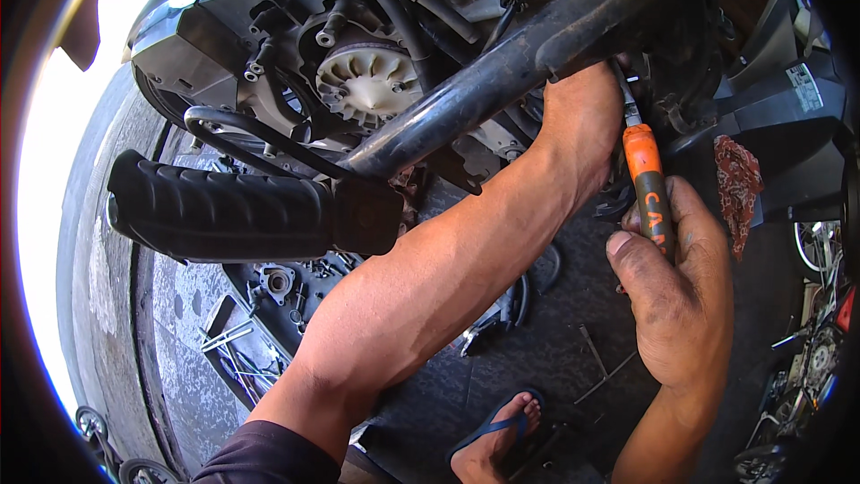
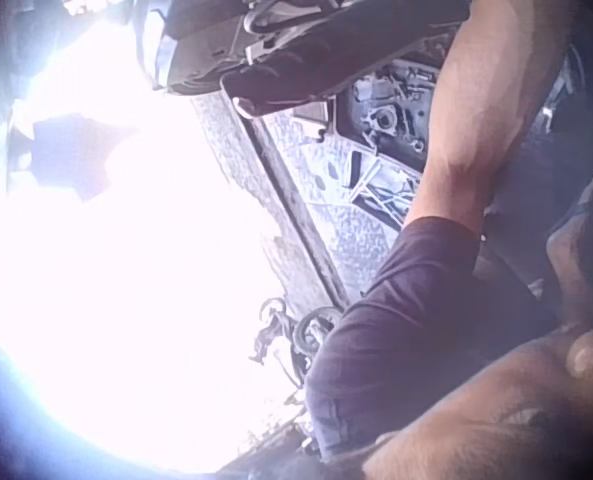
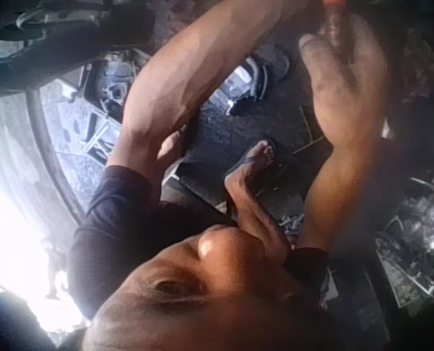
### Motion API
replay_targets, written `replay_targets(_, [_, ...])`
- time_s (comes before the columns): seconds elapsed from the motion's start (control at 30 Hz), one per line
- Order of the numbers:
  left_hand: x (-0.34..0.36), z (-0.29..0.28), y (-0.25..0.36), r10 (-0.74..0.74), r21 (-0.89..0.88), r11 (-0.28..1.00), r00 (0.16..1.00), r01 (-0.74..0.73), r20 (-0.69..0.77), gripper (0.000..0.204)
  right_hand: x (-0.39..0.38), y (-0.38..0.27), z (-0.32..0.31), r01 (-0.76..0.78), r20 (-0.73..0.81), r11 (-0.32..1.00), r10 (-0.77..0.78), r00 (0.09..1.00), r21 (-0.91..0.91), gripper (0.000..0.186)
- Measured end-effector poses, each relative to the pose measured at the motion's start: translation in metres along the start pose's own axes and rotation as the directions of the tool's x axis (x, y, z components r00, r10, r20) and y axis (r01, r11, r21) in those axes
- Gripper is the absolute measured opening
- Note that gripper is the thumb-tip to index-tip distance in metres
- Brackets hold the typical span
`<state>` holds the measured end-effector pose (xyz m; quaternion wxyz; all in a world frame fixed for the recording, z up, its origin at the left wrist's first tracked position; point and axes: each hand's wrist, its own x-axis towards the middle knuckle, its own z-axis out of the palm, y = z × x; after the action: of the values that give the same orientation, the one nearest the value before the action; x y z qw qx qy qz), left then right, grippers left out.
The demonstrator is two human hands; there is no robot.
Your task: The person uses a hammer and a punch to disassemble a mechanical part, wipes the component with a cloth, and then uses pliers and their hands to install the assembly into the motorcycle frame.
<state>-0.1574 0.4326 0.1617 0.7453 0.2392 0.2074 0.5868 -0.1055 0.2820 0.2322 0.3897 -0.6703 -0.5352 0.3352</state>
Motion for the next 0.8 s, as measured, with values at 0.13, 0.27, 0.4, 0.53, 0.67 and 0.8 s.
replay_targets(0.13, [-0.0007,-0.0002,0.0009,-0.024,-0.016,1.0,1.0,0.024,-0.019,0.025,-0.0019,-0.001,0.0028,0.004,0.007,1.0,-0.004,1.0,-0.014,0.011])
replay_targets(0.27, [-0.0048,0.0024,0.0011,0.0,-0.008,1.0,1.0,-0.001,-0.019,0.027,-0.0029,-0.0046,0.0009,-0.021,0.027,1.0,0.021,0.999,-0.005,0.011])
replay_targets(0.4, [-0.0058,0.0037,0.0037,-0.009,-0.001,1.0,1.0,0.009,-0.028,0.028,-0.0021,-0.0036,0.0009,-0.012,0.024,1.0,0.012,1.0,-0.006,0.011])
replay_targets(0.53, [-0.0038,0.0005,0.0034,-0.016,-0.006,1.0,1.0,0.016,-0.013,0.026,-0.0011,-0.0007,0.002,0.009,-0.002,0.999,-0.009,1.0,-0.048,0.011])
replay_targets(0.67, [-0.0038,0.0007,0.0039,-0.08,-0.066,0.995,0.997,0.08,0.002,0.024,-0.0021,-0.0054,0.0018,0.009,-0.034,0.967,-0.018,0.999,-0.254,0.012])
replay_targets(0.8, [-0.0013,0.0002,0.0073,-0.111,-0.097,0.989,0.993,0.114,0.039,0.022,-0.0045,-0.0092,0.0026,0.026,-0.035,0.956,-0.038,0.999,-0.294,0.015])
